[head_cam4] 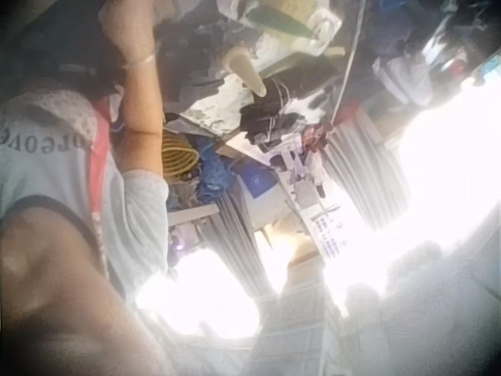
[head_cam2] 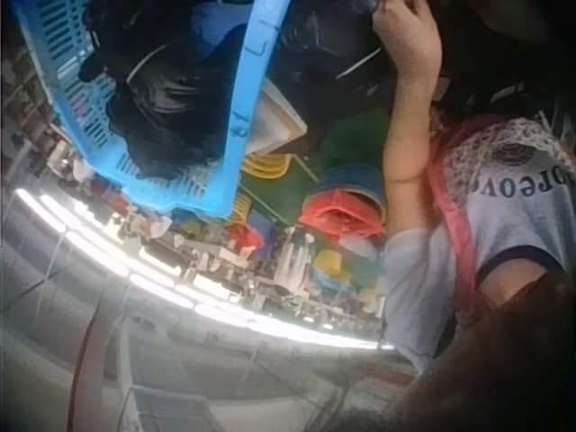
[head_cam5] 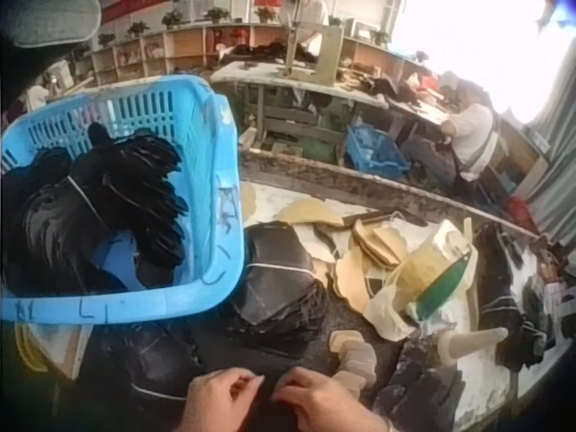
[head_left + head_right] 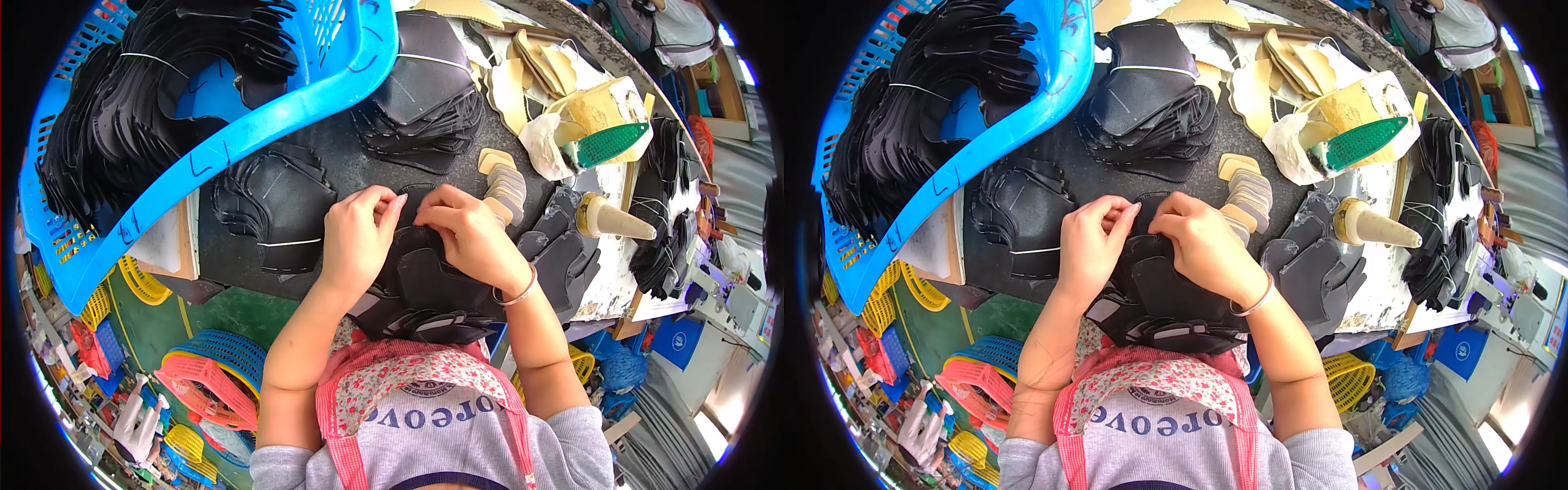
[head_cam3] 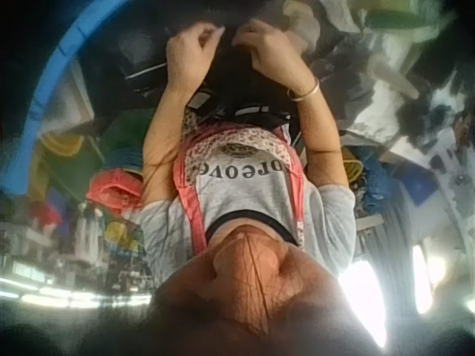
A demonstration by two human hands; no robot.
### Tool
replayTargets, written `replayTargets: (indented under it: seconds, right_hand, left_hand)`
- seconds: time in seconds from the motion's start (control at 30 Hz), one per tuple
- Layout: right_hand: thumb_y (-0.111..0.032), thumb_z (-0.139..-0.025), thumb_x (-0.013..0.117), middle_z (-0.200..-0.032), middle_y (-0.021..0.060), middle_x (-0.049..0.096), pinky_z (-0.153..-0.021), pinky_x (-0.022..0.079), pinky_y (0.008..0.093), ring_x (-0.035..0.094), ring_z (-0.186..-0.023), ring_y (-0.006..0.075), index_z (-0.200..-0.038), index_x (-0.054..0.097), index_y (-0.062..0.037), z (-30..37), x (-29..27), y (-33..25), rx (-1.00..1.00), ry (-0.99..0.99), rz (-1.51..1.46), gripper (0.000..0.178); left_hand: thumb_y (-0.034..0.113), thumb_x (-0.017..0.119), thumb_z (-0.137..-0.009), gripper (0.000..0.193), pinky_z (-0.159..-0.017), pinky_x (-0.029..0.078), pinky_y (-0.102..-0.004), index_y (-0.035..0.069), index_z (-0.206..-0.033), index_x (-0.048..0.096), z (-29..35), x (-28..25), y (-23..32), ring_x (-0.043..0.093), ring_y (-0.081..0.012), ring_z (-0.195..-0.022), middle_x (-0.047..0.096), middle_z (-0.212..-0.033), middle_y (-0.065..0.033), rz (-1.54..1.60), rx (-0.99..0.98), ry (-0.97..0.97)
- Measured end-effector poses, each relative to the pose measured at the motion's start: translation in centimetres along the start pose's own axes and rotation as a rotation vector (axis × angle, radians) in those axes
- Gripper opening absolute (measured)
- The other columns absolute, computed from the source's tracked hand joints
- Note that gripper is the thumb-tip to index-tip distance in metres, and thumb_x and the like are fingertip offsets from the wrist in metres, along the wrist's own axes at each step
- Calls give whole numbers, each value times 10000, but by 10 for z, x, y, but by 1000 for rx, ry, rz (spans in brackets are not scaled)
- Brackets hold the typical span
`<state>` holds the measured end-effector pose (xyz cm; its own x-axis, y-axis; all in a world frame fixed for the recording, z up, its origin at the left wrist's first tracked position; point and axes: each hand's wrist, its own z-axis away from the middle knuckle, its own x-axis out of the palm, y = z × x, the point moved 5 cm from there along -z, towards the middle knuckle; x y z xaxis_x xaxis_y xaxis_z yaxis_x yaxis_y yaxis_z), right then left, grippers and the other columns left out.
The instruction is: The person handles shoe upper pieces and a sample boot, applies glue onto leather shoe components using a handheld glue applicator, and attaches small patch pieces onto the glued areas by hand.
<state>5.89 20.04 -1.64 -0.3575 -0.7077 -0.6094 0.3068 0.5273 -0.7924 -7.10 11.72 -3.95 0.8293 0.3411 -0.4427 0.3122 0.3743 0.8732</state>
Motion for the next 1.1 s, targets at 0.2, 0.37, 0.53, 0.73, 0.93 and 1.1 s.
replayTargets:
  seconds: [0.2,0.37,0.53,0.73,0.93,1.1]
  right_hand:
    - [98,-772,614,-1016,140,592,-738,511,373,626,-827,330,-942,653,22,4,5,-1,-9,99,18,190]
    - [95,-724,603,-938,163,574,-765,507,396,615,-851,349,-894,634,47,4,7,-3,-29,157,35,179]
    - [78,-739,609,-924,168,565,-754,501,405,608,-845,357,-888,619,46,6,8,-2,12,178,40,153]
    - [56,-757,618,-903,168,559,-742,496,414,604,-830,359,-886,622,43,5,9,-1,44,195,30,130]
    - [51,-773,612,-907,157,563,-727,499,406,608,-814,348,-899,632,31,7,11,2,29,208,35,129]
    - [42,-790,607,-905,145,560,-707,500,395,605,-793,333,-895,632,21,6,12,4,18,226,71,109]
  left_hand:
    - [68,708,-833,114,-556,519,-281,-36,-857,668,0,5,4,658,-165,-600,650,-714,-102,-129,98,126]
    - [29,705,-797,76,-560,524,-314,-29,-824,663,-4,14,10,664,-221,-597,652,-736,-119,-290,118,141]
    - [7,709,-733,104,-593,511,-374,-5,-763,611,-4,20,16,650,-274,-624,634,-719,-126,-386,111,218]
    - [-14,697,-703,138,-633,507,-401,-1,-786,586,-5,21,12,640,-287,-657,623,-734,-131,-402,83,236]
    - [6,703,-776,126,-544,534,-312,-47,-842,610,-5,6,-10,665,-184,-622,625,-759,-118,-183,9,239]
    - [9,709,-795,106,-570,530,-267,-55,-865,661,-6,10,4,670,-146,-616,664,-787,-122,-83,-2,138]
